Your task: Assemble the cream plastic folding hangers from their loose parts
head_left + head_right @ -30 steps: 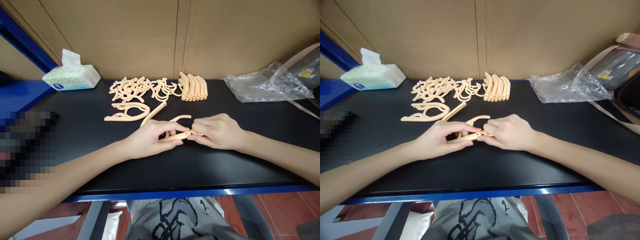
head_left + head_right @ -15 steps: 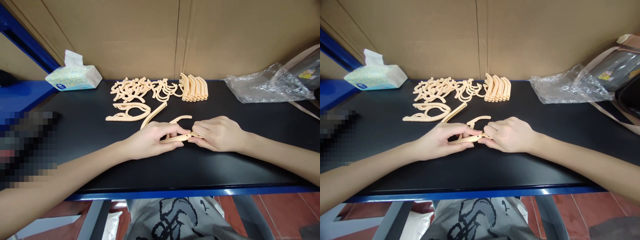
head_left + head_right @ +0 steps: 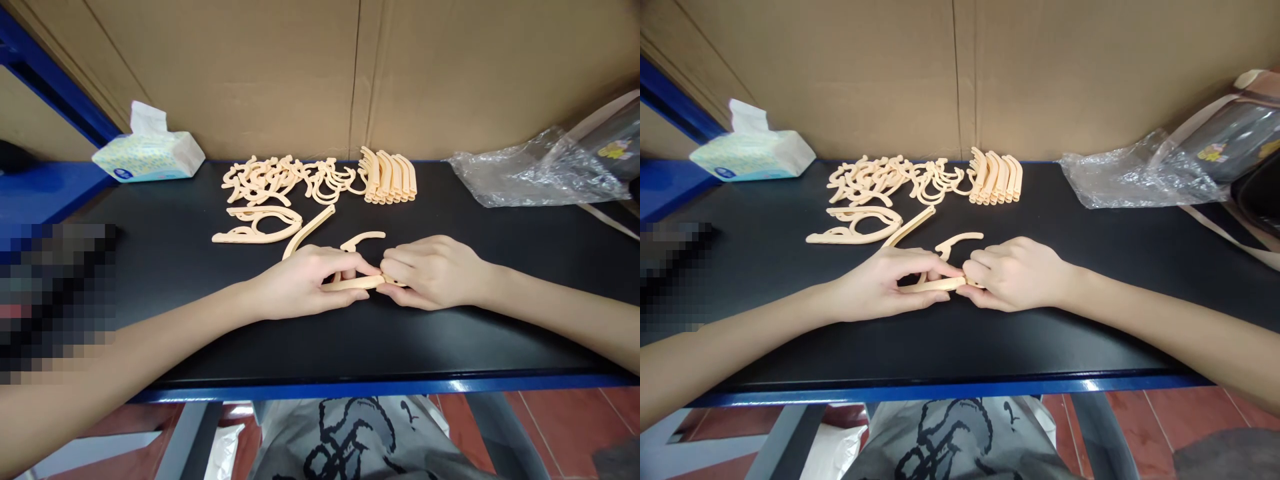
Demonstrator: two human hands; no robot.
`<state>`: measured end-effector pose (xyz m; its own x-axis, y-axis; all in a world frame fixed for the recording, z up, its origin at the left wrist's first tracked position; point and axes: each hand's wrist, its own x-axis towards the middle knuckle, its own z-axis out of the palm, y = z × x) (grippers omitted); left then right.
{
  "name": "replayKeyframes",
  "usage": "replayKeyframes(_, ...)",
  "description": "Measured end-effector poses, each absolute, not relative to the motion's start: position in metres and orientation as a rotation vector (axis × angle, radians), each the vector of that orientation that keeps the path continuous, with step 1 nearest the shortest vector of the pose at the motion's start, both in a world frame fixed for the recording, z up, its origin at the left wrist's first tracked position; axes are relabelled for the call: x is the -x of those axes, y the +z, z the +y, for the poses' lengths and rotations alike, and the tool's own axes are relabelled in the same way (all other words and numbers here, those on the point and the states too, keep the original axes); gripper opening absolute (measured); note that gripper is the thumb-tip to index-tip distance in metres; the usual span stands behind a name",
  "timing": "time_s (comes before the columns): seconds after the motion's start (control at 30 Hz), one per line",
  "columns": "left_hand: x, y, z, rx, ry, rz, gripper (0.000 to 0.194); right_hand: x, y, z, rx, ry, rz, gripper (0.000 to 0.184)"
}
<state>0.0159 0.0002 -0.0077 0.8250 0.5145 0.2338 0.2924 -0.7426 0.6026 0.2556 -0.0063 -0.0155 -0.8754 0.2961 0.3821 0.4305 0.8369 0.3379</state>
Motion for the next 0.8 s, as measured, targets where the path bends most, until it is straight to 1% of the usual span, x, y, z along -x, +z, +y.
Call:
replayKeyframes(0.23,-0.0138,-0.0066,-0.0013,-2.464,0.547,0.584,0.023,-0.2552,-0.0133,-0.0046,0.447,-0.602,-2.679,0.041)
replayKeyframes(0.6,-0.0122,-0.0056,-0.0021,-2.516,0.554,0.595,0.026,-0.2571,-0.0135,-0.0006,0.456,-0.389,-2.689,0.041)
replayKeyframes(0.8,-0.0128,-0.0023,-0.0037,-2.478,0.550,0.545,0.021,-0.2583,-0.0145,-0.0012,0.415,-0.377,-2.653,0.041)
